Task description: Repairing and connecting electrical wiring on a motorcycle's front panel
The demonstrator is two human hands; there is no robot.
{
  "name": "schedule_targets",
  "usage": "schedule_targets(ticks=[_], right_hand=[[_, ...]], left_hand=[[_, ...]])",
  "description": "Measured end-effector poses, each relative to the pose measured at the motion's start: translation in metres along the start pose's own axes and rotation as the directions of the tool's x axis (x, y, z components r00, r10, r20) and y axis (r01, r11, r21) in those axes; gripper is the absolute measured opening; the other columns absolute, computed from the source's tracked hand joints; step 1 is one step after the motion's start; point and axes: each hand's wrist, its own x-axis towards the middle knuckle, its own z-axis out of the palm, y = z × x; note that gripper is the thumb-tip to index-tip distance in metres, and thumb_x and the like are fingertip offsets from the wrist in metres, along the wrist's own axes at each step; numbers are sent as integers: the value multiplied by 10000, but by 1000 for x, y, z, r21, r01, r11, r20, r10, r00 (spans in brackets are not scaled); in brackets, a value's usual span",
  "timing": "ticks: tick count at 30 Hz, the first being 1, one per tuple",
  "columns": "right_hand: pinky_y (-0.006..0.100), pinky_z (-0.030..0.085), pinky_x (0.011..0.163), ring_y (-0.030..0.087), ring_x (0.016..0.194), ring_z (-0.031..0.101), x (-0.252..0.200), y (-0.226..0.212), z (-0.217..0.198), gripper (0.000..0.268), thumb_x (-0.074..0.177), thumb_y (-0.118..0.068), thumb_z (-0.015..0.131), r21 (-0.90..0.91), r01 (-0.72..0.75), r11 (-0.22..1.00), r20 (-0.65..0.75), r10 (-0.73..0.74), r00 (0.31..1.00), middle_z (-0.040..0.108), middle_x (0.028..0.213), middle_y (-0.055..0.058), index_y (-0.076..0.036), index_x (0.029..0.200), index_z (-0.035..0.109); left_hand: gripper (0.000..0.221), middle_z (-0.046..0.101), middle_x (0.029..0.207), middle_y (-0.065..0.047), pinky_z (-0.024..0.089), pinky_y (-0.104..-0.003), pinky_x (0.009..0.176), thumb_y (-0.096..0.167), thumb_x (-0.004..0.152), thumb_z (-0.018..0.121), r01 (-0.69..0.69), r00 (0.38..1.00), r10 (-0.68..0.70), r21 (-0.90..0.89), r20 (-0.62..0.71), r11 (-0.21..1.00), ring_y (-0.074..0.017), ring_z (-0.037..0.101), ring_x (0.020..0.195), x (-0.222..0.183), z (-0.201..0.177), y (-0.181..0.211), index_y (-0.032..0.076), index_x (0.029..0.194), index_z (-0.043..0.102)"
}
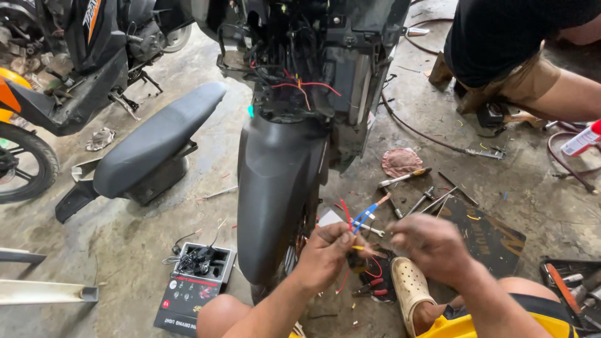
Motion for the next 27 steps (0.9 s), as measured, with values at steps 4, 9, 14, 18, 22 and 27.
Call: schedule_targets(ticks=[4, 9, 14, 18, 22, 27], right_hand=[[398, 551, 1120, 283, 1207, 684, 19, -10, -21, 562, 871, -170, 858, -127, 54, 990, -261, -86, 961, 700, 1294, 139, -28, 1358, 618], [399, 655, 952, 293, 1043, 740, 30, -8, -6, 438, 934, -132, 831, -138, 314, 939, -204, -337, 919, 707, 1170, 167, -64, 1300, 600], [409, 594, 829, 298, 872, 635, 60, -32, -20, 225, 989, -113, 731, 46, 411, 910, -141, -402, 905, 597, 1015, 129, -41, 1197, 684], [476, 643, 861, 327, 909, 696, 76, -37, -26, 204, 1004, -186, 707, -64, 524, 849, 20, -524, 851, 653, 1074, 164, -33, 1136, 674], [433, 628, 784, 308, 792, 665, 86, -52, -31, 164, 1020, -93, 596, -18, 549, 836, 3, -549, 836, 674, 962, 148, 18, 1039, 715], [477, 589, 765, 355, 816, 664, 109, -67, -43, 195, 1028, -140, 519, -28, 667, 745, 148, -657, 740, 662, 1002, 163, -18, 1011, 670]], left_hand=[[226, 674, 737, -111, 612, -368, 686, 220, 1015, 735, 147, 989, -150, -115, -15, 982, -231, 705, 683, -11, 16, 27, -4, 999, 708], [208, 669, 836, -217, 610, -392, 766, 212, 1043, 690, 154, 986, -134, -243, 97, 958, -242, 615, 666, -15, 28, 39, 73, 899, 631], [231, 646, 837, -193, 644, -471, 838, 200, 1036, 699, 240, 968, -211, -252, 138, 937, -264, 666, 698, -20, 23, 42, -2, 940, 640], [248, 603, 727, -94, 632, -520, 901, 231, 1054, 678, 211, 963, -153, -267, 221, 940, -256, 660, 786, -22, 38, 53, 2, 961, 652], [241, 666, 883, -181, 654, -590, 940, 219, 1035, 717, 263, 958, -211, -296, 195, 918, -288, 719, 817, -22, 20, 39, -10, 1053, 644], [636, 767, 1144, -169, 623, -395, 976, 418, 935, 834, 89, 978, -92, 28, 188, 996, -246, 759, 1015, -7, 46, 55, -39, 1331, 636]])
